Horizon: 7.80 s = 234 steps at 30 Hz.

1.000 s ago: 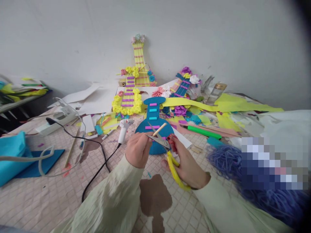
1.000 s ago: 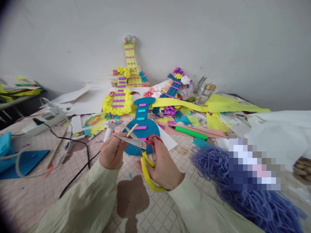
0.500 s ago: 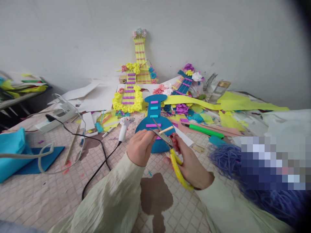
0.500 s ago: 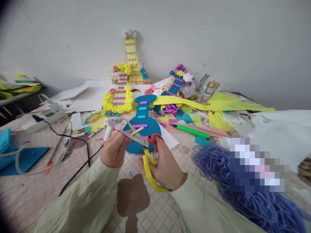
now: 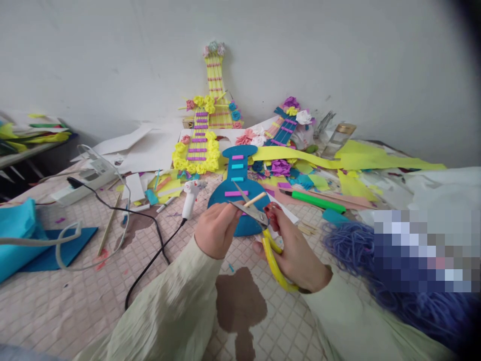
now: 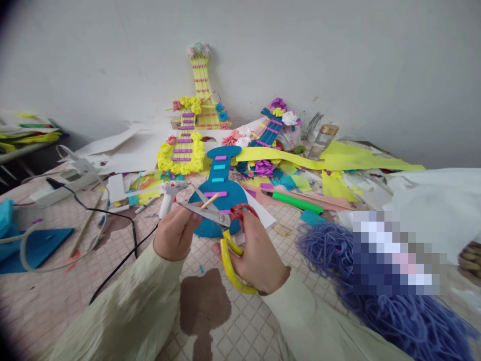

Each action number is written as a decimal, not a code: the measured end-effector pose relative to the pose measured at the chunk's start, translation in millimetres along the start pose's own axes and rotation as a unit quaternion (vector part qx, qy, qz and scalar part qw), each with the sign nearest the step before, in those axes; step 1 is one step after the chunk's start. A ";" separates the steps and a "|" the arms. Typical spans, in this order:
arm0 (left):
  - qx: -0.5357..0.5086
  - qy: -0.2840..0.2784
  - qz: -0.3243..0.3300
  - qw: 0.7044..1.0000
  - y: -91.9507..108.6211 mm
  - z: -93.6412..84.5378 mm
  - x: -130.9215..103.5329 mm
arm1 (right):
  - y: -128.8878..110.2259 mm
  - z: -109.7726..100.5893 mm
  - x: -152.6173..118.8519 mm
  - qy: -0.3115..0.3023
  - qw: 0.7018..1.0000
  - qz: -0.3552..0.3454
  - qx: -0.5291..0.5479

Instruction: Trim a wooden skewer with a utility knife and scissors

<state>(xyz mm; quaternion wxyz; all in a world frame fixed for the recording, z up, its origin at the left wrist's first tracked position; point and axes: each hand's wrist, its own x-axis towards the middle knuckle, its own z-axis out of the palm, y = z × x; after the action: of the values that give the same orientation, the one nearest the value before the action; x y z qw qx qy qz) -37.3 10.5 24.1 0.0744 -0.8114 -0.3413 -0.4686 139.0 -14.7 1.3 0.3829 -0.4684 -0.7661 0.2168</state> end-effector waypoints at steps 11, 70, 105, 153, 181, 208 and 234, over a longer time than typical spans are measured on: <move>-0.009 0.008 0.007 1.000 -0.4 0.3 1.5 | -3.4 -1.5 0.8 -0.007 1.000 0.002 -0.001; 0.040 -0.047 0.044 0.997 0.0 -8.5 6.7 | -2.6 -2.9 -3.1 -0.004 0.997 0.051 -0.056; -0.045 -0.053 0.031 0.997 2.1 -6.3 4.9 | -6.1 -9.4 -3.8 -0.027 0.997 0.050 -0.060; 0.021 -0.009 0.049 0.999 8.6 -2.9 3.0 | -9.5 -4.7 -8.3 -0.046 0.996 0.076 -0.009; -0.121 -0.114 -0.039 0.985 7.1 -6.8 2.7 | -10.7 -5.2 -6.5 -0.009 0.998 0.038 -0.051; -0.057 -0.063 0.040 0.996 -1.3 -8.0 3.5 | -4.2 -3.6 -5.1 -0.018 0.998 0.060 -0.029; -0.155 -0.068 -0.061 0.984 6.9 -12.5 5.9 | -4.0 -1.2 -7.2 -0.033 0.996 0.085 -0.010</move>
<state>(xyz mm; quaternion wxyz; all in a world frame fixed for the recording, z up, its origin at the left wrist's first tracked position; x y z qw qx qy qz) -39.9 2.7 37.2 -0.1046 -0.8209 -0.3175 -0.4631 139.7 -23.0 2.0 0.3334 -0.5281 -0.7377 0.2563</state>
